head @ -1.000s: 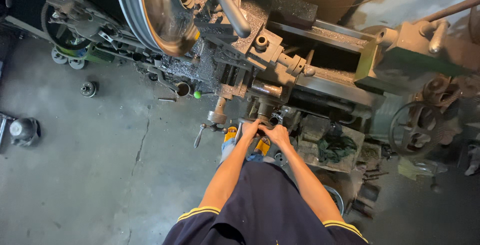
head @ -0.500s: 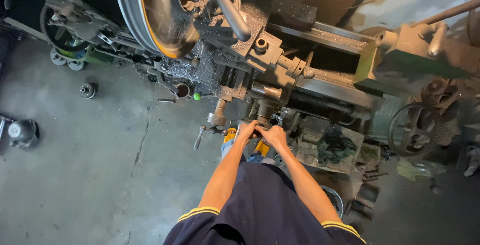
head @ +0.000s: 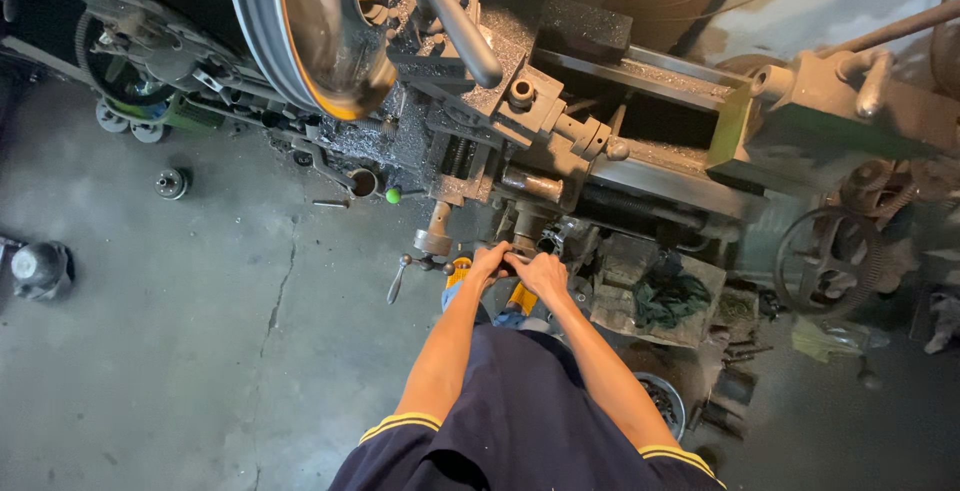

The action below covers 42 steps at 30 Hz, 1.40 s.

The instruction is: The person operates a metal lathe, using both hands to turn the handwheels and levers to control the cutting tool's position against a rotating metal workpiece. The person adjusts the tool rest and makes fine movements to shape the metal part.

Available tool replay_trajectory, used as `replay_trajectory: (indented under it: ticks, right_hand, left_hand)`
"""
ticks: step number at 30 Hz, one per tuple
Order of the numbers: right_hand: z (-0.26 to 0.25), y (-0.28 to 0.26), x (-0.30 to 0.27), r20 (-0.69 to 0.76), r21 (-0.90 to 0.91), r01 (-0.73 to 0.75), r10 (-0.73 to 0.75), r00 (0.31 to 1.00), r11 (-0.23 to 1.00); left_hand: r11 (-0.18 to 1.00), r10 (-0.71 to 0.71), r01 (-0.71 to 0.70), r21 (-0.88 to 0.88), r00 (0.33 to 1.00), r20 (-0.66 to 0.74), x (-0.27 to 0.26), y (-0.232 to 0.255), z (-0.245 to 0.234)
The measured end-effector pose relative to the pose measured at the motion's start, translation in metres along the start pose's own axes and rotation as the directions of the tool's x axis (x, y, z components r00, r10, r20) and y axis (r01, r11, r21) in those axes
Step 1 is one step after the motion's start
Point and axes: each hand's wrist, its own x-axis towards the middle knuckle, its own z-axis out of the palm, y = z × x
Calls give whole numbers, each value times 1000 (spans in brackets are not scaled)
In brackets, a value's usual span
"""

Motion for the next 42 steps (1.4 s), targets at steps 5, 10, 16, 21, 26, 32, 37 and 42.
replay_trajectory:
  ticks: [5,10,16,21,26,32,37,42]
  right_hand:
    - [-3,3,-2,7,-80,47,-46,999,996]
    - [-11,34,12,100,-92,175,-166,981,980]
    - [-6,100,52,177,273,143,-196,964,951]
    - [16,122,73,169,580,35,-162,972,814]
    - [37,133,88,108,571,59,-146,983,819]
    - [41,129,91,60,455,68,-107,992,888]
    - [31,117,80,25,400,91,-110,994,912]
    - [33,118,80,9,367,68,-77,997,928]
  left_hand:
    - [997,-3,5,-78,1000,26,-7,8,-4]
    - [977,-37,54,-205,996,85,5,2,-8]
    - [948,-56,89,-305,992,116,22,-4,-13]
    - [940,-75,118,-320,987,143,45,-18,-18]
    - [927,-87,137,-349,984,153,47,-17,-19]
    - [900,-104,170,-401,978,183,9,11,-16]
    - [879,-109,181,-441,977,182,21,4,-15]
    - [849,-97,166,-502,982,162,45,-10,-12]
